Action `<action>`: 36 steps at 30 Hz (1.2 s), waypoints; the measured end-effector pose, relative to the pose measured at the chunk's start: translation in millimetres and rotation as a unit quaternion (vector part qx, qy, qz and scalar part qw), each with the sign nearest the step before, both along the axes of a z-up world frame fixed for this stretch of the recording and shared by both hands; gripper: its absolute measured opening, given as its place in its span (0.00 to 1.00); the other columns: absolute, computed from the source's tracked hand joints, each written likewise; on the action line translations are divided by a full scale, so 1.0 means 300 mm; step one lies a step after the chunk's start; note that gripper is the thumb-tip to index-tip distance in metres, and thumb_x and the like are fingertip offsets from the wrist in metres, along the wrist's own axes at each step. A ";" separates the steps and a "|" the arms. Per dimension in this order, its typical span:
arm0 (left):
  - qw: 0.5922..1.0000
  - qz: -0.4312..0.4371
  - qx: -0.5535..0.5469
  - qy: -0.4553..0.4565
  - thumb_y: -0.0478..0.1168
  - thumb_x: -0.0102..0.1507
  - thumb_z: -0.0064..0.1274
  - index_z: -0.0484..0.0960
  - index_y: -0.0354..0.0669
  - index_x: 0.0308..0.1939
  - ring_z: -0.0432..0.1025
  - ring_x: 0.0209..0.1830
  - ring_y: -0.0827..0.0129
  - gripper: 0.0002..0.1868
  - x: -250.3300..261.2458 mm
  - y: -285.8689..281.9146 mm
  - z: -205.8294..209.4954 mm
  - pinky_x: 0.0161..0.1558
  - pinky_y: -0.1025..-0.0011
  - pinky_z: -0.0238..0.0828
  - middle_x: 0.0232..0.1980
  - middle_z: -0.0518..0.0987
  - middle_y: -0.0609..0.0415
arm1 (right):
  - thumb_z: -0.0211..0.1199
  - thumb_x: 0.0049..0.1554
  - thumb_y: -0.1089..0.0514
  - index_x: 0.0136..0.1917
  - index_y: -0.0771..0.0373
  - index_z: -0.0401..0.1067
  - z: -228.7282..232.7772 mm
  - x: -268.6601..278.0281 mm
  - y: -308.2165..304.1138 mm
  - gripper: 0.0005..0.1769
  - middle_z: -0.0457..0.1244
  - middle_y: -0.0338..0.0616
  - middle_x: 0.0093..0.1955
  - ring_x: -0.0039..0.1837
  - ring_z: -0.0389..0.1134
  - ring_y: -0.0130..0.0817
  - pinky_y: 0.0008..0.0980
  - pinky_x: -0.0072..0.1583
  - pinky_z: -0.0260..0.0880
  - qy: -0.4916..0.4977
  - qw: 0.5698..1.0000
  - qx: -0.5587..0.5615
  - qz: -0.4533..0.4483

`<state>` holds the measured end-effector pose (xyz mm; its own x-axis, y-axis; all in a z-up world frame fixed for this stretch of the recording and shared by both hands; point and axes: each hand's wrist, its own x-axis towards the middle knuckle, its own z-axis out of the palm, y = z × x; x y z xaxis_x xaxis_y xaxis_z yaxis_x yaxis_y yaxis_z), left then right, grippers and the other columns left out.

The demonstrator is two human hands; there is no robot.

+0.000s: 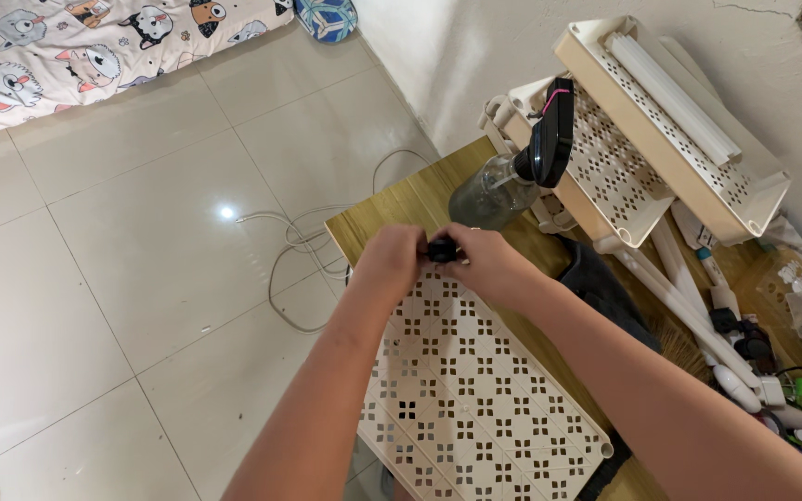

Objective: The person assembles a white plastic shelving unit by stacking trays and inserting support rods. They then attach black corner caps to the assembled unit and wipe the caps with a yellow cloth. The task occurs on a wooden table in a cluttered room.

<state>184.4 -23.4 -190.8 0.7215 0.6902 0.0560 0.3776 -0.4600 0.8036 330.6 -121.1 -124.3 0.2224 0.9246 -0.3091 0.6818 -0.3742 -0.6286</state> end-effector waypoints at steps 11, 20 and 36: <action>0.986 0.026 -0.106 0.127 0.28 0.56 0.56 0.87 0.39 0.30 0.79 0.38 0.49 0.06 0.058 0.074 0.100 0.41 0.58 0.76 0.36 0.83 0.40 | 0.60 0.51 0.74 0.56 0.60 0.68 -0.276 0.003 -0.020 0.21 0.69 0.40 0.55 0.59 0.70 0.29 0.30 0.61 0.70 0.272 0.938 0.047 -0.212; 0.986 0.004 -0.085 0.141 0.28 0.53 0.58 0.84 0.36 0.30 0.79 0.41 0.46 0.03 0.106 0.096 0.072 0.43 0.56 0.76 0.37 0.82 0.37 | 0.60 0.54 0.72 0.59 0.58 0.72 -0.394 0.101 -0.022 0.21 0.68 0.38 0.56 0.58 0.69 0.26 0.25 0.62 0.71 0.461 0.852 0.037 -0.245; 0.961 -0.060 -0.091 0.256 0.27 0.55 0.58 0.85 0.32 0.31 0.82 0.38 0.50 0.02 0.156 0.145 0.081 0.40 0.58 0.78 0.34 0.83 0.37 | 0.66 0.56 0.71 0.48 0.61 0.69 -0.347 0.064 -0.021 0.11 0.64 0.37 0.48 0.52 0.63 0.27 0.26 0.56 0.66 0.357 0.904 0.062 -0.227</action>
<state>231.2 20.0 -166.4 0.6980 0.5646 -0.4404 0.6971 -0.3954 0.5980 349.7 -127.4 -228.4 0.3719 0.8256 -0.4243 -0.1203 -0.4104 -0.9040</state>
